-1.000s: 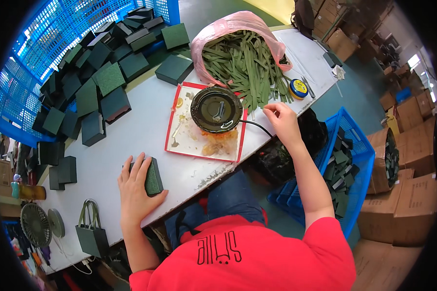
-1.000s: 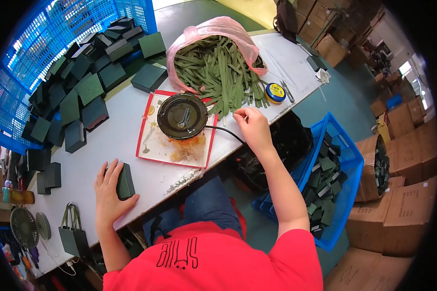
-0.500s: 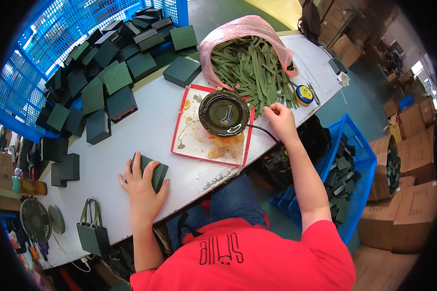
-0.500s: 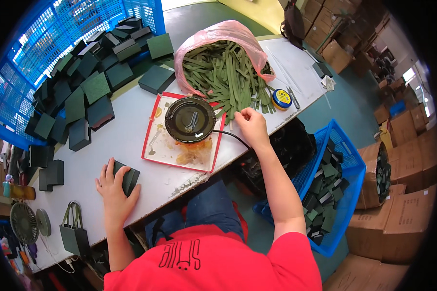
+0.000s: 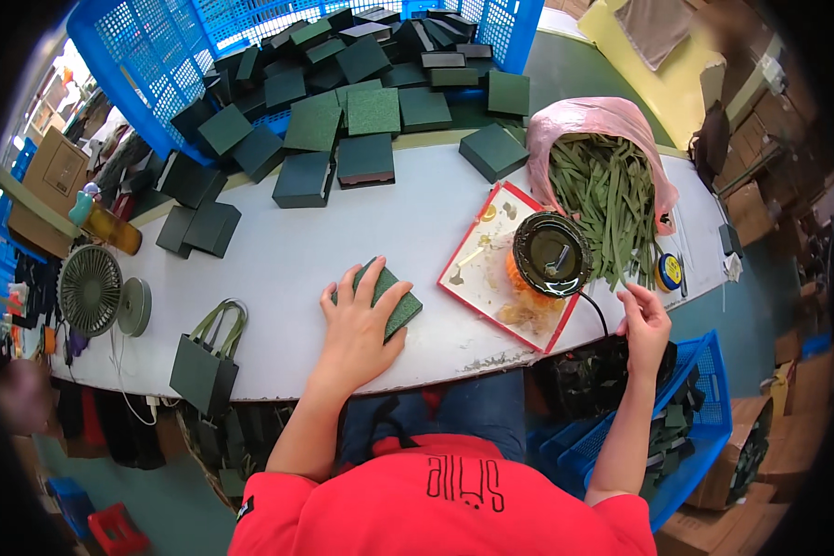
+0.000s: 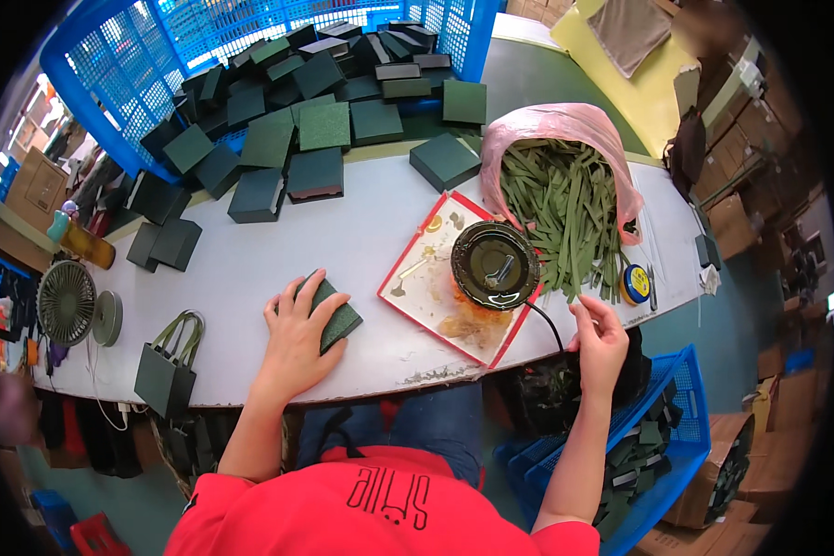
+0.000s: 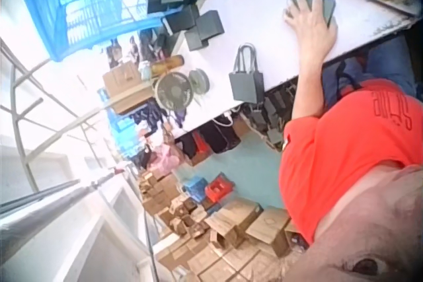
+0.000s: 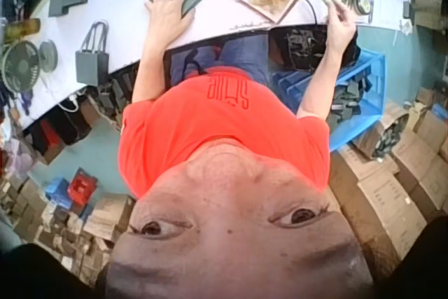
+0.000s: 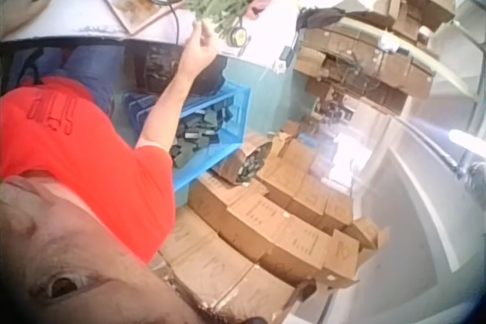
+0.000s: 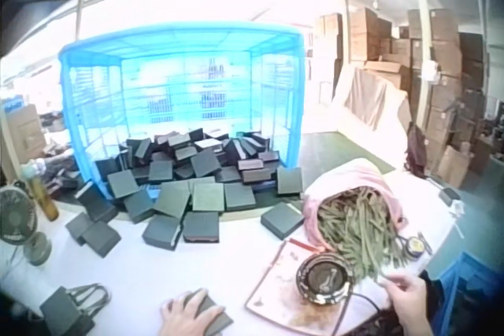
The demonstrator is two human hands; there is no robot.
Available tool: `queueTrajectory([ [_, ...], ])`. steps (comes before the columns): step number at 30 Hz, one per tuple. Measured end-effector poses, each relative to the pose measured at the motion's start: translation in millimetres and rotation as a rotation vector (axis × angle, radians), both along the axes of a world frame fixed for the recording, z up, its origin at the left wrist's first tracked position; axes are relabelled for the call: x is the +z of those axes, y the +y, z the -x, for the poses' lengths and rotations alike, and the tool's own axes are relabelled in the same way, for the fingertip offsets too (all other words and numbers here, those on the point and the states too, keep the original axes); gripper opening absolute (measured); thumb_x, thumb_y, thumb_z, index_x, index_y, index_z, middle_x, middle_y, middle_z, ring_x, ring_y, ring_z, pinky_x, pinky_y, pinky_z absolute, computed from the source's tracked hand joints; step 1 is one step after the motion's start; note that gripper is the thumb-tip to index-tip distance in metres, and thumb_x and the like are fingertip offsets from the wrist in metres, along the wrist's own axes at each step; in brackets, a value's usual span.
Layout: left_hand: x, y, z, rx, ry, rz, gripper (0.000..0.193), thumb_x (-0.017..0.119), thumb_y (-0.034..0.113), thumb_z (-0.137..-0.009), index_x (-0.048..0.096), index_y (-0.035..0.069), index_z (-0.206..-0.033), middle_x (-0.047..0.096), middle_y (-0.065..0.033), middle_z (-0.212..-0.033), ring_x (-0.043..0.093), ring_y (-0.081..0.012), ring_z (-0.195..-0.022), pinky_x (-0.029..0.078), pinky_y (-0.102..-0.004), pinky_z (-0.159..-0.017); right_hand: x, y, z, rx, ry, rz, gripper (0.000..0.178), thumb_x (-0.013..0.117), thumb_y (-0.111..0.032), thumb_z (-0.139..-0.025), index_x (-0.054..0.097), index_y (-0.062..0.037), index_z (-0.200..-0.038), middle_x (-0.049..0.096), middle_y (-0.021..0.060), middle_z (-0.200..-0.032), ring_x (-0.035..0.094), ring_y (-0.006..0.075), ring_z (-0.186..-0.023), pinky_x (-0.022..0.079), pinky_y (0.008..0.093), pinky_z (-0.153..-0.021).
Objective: The person attaches green fabric handles to small green boxes using a hot glue gun. They pick up a box, apply glue to the handle attachment points, and press the handle into place. The process is repeated for multiple boxes on a white workbench.
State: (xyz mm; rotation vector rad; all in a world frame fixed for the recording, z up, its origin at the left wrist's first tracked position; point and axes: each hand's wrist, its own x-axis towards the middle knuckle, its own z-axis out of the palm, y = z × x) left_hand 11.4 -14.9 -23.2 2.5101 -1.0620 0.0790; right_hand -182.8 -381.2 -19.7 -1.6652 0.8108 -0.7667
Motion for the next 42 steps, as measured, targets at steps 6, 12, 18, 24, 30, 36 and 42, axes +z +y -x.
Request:
queueTrajectory([
  [6, 0, 0, -2, 0.031, 0.068, 0.001, 0.076, 0.072, 0.018, -0.068, 0.049, 0.012, -0.14, 0.034, -0.0234, -0.153, 0.034, -0.037, -0.141, 0.022, -0.0577, -0.113, 53, 34, 36, 0.07, -0.098, 0.043, 0.04, 0.053, -0.001, -0.098, 0.054, 0.0059, -0.137, 0.065, 0.0204, -0.131, 0.067, 0.0086, -0.065, 0.037, 0.0163, -0.047],
  [12, -2, -3, -3, 0.027, 0.044, -0.009, 0.076, 0.071, 0.019, -0.068, 0.049, 0.012, -0.14, 0.036, -0.0229, -0.151, 0.035, -0.0368, -0.141, 0.023, -0.0586, -0.112, 97, 76, 73, 0.067, 0.018, 0.149, 0.043, 0.053, 0.008, -0.095, 0.054, 0.0048, -0.138, 0.066, 0.0212, -0.129, 0.072, 0.013, -0.073, 0.04, 0.0161, -0.05],
  [18, -7, -4, -3, 0.069, 0.046, 0.025, 0.072, 0.077, 0.029, -0.068, 0.053, 0.016, -0.136, 0.039, -0.0173, -0.15, 0.036, -0.035, -0.14, 0.021, -0.0656, -0.111, 97, 74, 107, 0.158, 0.021, 0.171, 0.013, 0.062, 0.001, -0.096, 0.07, 0.0044, -0.106, 0.072, 0.0146, -0.101, 0.068, 0.0154, -0.064, 0.045, 0.0219, -0.053],
  [24, -11, -5, -1, 0.09, 0.017, 0.039, 0.068, 0.08, 0.035, -0.069, 0.057, 0.019, -0.131, 0.043, -0.013, -0.147, 0.038, -0.0333, -0.136, 0.02, -0.0696, -0.11, 95, 86, 88, 0.307, 0.075, 0.391, 0.005, 0.067, -0.006, -0.094, 0.068, -0.0014, -0.095, 0.062, 0.0115, -0.108, 0.061, 0.0171, -0.093, 0.048, 0.0276, -0.082],
  [30, -15, -8, -2, 0.084, 0.017, 0.059, 0.069, 0.08, 0.036, -0.069, 0.057, 0.019, -0.132, 0.044, -0.0124, -0.147, 0.04, -0.0341, -0.135, 0.021, -0.0692, -0.11, 55, 109, 62, 0.326, -0.034, -0.261, 0.011, 0.049, -0.001, -0.103, 0.058, 0.0037, -0.107, 0.06, 0.0093, -0.071, 0.062, 0.019, -0.067, 0.058, 0.0383, -0.079],
  [36, -6, -9, -1, 0.123, 0.03, -0.016, 0.081, 0.081, 0.034, -0.07, 0.05, 0.015, -0.142, 0.043, -0.0151, -0.149, 0.041, -0.0369, -0.135, 0.025, -0.0593, -0.112, 17, 112, 24, 0.253, -0.027, -0.584, 0.016, 0.053, -0.008, -0.104, 0.055, 0.005, -0.114, 0.065, 0.0133, -0.081, 0.062, 0.0162, -0.062, 0.058, 0.0338, -0.065],
  [42, -4, -14, 0, 0.102, 0.014, -0.022, 0.089, 0.084, 0.03, -0.068, 0.047, 0.013, -0.147, 0.043, -0.0185, -0.148, 0.041, -0.0366, -0.134, 0.028, -0.052, -0.112, 2, 97, -4, 0.229, -0.123, -0.576, 0.02, 0.062, -0.011, -0.101, 0.059, 0.0047, -0.112, 0.069, 0.0111, -0.086, 0.063, 0.0121, -0.064, 0.056, 0.0276, -0.064],
])
